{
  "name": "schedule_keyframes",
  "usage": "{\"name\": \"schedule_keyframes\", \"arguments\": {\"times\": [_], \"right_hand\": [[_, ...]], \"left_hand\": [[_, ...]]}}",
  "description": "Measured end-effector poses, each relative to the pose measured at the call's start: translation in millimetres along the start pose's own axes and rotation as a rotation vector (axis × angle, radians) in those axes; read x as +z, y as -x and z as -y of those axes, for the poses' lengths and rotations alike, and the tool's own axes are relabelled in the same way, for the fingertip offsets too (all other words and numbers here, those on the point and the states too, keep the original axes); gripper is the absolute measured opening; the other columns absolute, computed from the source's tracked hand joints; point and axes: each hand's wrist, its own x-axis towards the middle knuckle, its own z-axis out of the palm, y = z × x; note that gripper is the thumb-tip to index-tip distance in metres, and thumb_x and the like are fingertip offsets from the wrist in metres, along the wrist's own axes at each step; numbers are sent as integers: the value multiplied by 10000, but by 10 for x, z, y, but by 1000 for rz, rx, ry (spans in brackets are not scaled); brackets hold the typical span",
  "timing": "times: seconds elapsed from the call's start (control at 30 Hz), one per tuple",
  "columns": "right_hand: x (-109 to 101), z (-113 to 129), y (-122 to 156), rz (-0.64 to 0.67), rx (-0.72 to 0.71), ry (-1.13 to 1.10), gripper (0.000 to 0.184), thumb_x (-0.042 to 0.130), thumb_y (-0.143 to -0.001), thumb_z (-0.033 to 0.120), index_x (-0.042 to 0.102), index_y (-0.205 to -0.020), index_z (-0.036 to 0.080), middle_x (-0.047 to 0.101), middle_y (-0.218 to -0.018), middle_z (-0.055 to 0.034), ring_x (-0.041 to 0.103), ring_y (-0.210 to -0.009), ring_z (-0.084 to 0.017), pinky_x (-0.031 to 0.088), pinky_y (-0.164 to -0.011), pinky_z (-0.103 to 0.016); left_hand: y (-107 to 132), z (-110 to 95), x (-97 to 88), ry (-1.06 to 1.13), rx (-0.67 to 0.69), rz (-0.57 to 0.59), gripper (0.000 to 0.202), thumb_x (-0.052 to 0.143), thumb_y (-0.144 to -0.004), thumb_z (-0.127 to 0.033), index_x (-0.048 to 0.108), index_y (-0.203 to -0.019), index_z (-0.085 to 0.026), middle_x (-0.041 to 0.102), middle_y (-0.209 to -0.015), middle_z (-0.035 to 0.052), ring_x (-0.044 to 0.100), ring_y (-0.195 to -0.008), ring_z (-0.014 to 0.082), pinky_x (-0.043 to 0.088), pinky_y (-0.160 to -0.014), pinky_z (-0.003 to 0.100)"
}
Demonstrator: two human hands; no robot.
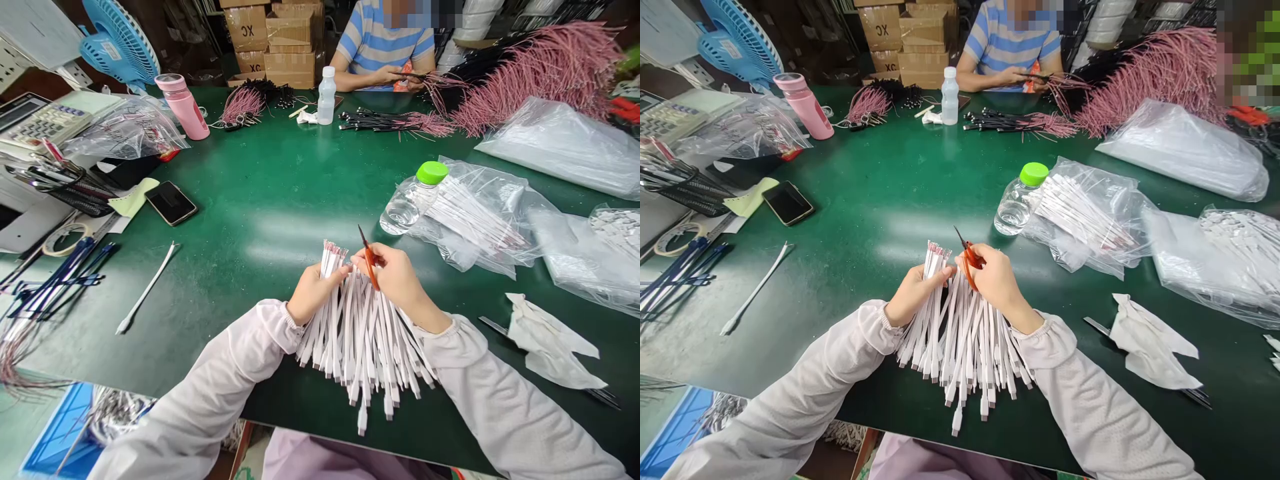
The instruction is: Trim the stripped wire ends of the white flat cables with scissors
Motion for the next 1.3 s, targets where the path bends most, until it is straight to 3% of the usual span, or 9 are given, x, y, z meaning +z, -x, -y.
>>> {"name": "schedule_keyframes", "arguments": {"times": [0.13, 0.23, 0.33, 0.5, 0.63, 0.77, 0.87, 1.03, 1.3], "right_hand": [[-63, -37, 8, -33, -21, 60, 207, 594, -798, 345, 694, -839, 169, 679, -820, -56, 582, -704, -170, 443, -667, -296], [-68, -22, 47, -73, -154, 100, 255, 559, -835, 306, 706, -997, 173, 645, -822, -50, 560, -693, -157, 441, -649, -281], [-32, -9, 81, -69, -295, 167, 249, 537, -858, 266, 704, -1016, 169, 574, -735, -32, 513, -636, -149, 425, -609, -273], [4, -24, 94, -51, -382, 178, 217, 512, -879, 256, 686, -991, 190, 571, -784, -44, 539, -674, -161, 443, -630, -277], [-25, 85, 129, 50, -138, -59, 175, 594, -842, 348, 631, -927, 199, 555, -731, -16, 533, -669, -155, 463, -656, -294], [-5, 299, 246, 445, 228, -602, 319, 581, -854, 414, 508, -632, 197, 461, -508, 41, 460, -509, -111, 519, -642, -320], [60, 378, 332, 592, 354, -841, 403, 570, -861, 385, 464, -524, 189, 431, -447, 45, 412, -442, -90, 534, -630, -330], [146, 339, 371, 617, 406, -967, 401, 580, -853, 352, 497, -504, 173, 442, -442, 41, 425, -436, -81, 524, -619, -303], [205, 340, 408, 626, 451, -1046, 396, 574, -865, 390, 488, -544, 173, 439, -473, 44, 431, -478, -83, 508, -665, -305]], "left_hand": [[2, -4, -17, 42, -31, -8, 342, 657, -771, -435, 744, -907, -134, 717, -1012, 93, 601, -814, 200, 425, -751, 300], [-9, 25, -21, 109, -81, -49, 344, 720, -705, -446, 743, -825, -124, 718, -1037, 119, 612, -800, 210, 438, -728, 310], [-13, 44, -17, 157, -64, -69, 357, 736, -683, -476, 709, -676, -120, 721, -961, 126, 617, -799, 209, 448, -734, 308], [2, 8, -10, 242, -86, -108, 408, 736, -700, -462, 738, -904, -108, 664, -711, 60, 575, -679, 152, 451, -722, 300], [8, -22, -17, 260, -93, -128, 386, 743, -692, -458, 744, -871, -117, 650, -709, 46, 547, -645, 134, 439, -698, 290], [17, -36, -38, 246, -54, -163, 347, 743, -690, -445, 727, -817, -123, 658, -742, 47, 557, -682, 148, 429, -711, 290], [35, -58, -46, 257, -52, -157, 339, 736, -698, -436, 700, -845, -132, 640, -732, 32, 562, -694, 153, 434, -707, 292], [54, -87, -42, 278, -78, -157, 341, 750, -680, -442, 627, -754, -132, 603, -689, 24, 566, -678, 156, 439, -667, 288], [52, -71, -29, 353, -88, -141, 365, 765, -671, -420, 669, -871, -131, 620, -703, 10, 557, -648, 133, 442, -698, 287]]}}
